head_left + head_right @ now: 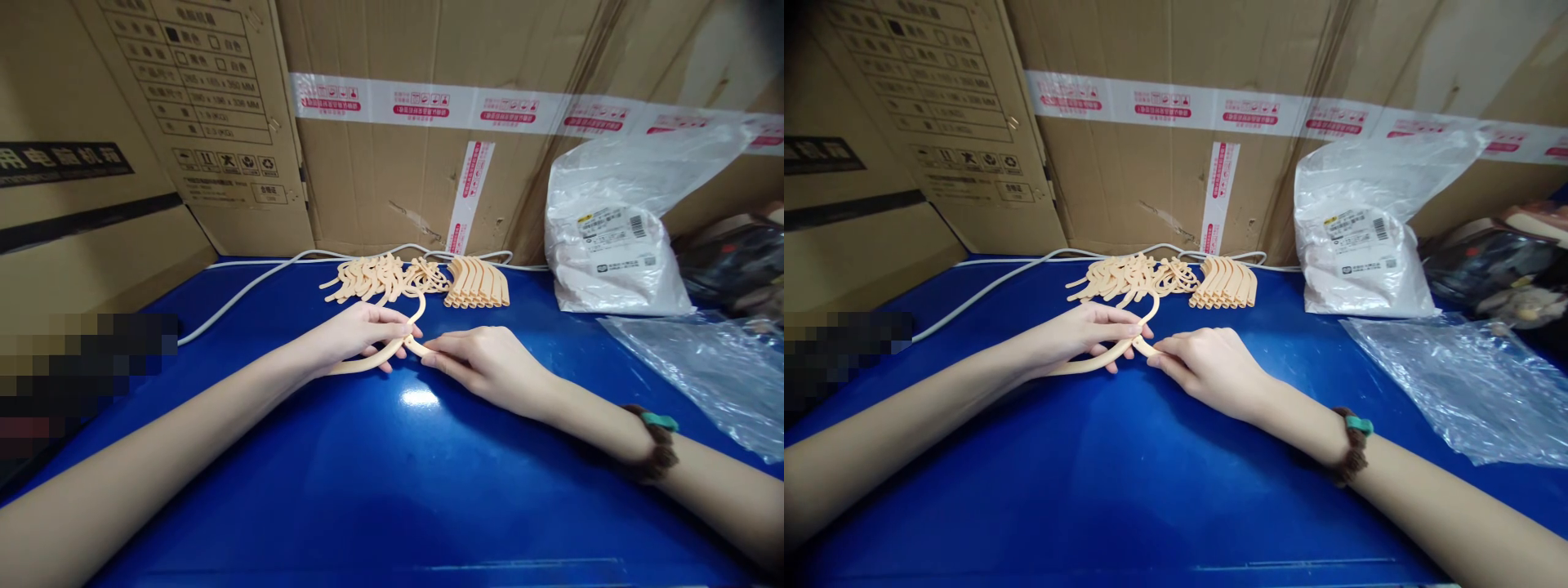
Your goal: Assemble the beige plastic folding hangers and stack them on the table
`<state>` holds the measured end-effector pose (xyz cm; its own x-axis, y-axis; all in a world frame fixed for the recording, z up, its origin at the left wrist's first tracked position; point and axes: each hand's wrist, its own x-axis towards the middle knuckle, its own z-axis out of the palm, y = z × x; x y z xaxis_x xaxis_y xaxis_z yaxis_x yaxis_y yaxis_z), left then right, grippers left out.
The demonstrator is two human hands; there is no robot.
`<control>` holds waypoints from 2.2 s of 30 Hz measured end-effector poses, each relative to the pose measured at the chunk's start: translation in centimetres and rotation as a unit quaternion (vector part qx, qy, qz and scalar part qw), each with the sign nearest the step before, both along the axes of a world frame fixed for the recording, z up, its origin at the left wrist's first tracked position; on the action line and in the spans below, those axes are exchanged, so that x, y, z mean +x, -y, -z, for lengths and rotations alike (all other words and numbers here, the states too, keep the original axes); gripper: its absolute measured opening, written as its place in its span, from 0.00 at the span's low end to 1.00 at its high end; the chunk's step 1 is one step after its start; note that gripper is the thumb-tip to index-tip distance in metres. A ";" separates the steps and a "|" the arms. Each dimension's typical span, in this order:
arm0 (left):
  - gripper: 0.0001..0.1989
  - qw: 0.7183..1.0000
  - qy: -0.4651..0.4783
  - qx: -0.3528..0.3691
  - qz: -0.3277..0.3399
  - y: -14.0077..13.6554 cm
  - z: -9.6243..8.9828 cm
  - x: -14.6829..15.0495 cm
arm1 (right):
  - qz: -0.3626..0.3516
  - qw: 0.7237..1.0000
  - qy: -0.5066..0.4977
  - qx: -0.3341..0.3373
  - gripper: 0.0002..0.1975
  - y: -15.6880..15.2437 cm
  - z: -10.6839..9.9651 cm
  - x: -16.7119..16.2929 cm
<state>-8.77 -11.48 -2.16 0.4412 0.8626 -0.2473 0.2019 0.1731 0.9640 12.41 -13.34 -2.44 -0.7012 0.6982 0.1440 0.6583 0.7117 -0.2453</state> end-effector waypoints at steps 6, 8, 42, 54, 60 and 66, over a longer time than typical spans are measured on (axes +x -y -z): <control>0.11 1.000 0.001 0.007 0.005 0.0 0.0 0.2 | 0.008 0.999 0.028 0.029 0.19 0.0 -0.1 -0.1; 0.11 1.000 -0.004 0.014 0.017 0.1 0.0 0.2 | 0.007 0.999 0.038 0.038 0.20 0.0 -0.1 -0.1; 0.11 0.998 -0.051 0.003 0.019 0.1 -0.3 0.7 | 0.046 0.998 0.045 0.010 0.20 0.3 -0.6 -0.4; 0.12 0.997 -0.057 0.026 0.051 -0.2 0.4 0.9 | 0.030 0.999 0.028 -0.005 0.22 -0.1 -0.6 -0.2; 0.14 0.986 -0.106 0.099 0.077 0.5 0.3 0.7 | 0.006 0.998 0.048 0.043 0.21 -0.4 -0.4 0.3; 0.19 0.946 -0.206 0.226 0.112 1.2 -0.4 0.4 | 0.025 0.994 0.039 0.096 0.24 -1.1 -0.6 1.1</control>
